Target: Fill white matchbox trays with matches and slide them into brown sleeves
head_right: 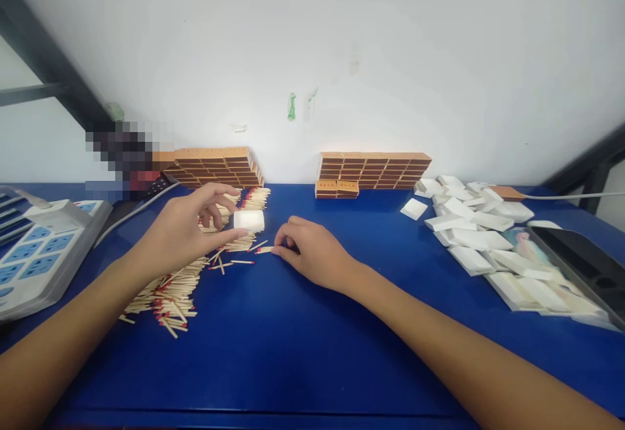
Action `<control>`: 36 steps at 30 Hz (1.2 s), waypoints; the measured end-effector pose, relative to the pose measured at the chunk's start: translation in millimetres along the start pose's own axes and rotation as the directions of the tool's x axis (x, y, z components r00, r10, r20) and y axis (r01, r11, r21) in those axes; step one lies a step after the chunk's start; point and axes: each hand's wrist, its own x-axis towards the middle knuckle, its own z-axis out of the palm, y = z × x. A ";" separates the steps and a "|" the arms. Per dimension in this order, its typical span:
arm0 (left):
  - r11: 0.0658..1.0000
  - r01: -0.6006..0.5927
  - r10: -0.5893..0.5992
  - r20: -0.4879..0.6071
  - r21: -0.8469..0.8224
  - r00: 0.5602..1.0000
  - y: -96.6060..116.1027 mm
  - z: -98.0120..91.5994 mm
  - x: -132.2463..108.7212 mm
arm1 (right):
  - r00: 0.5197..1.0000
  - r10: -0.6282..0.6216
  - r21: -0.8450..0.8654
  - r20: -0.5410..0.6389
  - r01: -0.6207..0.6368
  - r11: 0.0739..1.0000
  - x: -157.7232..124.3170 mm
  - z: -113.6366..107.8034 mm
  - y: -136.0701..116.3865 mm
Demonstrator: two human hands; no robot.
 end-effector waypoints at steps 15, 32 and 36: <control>1.000 -0.016 0.015 0.093 0.002 0.996 2.2 21.5 -8.1 | 0.993 0.065 -0.050 0.097 -0.060 0.997 -12.5 -39.2 26.9; 0.998 0.009 -0.019 0.169 0.058 0.985 11.3 26.2 -12.4 | 0.994 0.023 -0.113 0.107 -0.010 0.994 -17.2 -40.0 18.4; 1.000 -0.013 0.010 0.169 0.020 0.986 9.2 28.9 -12.9 | 0.996 0.008 -0.094 0.083 0.000 0.996 -18.4 -43.1 16.8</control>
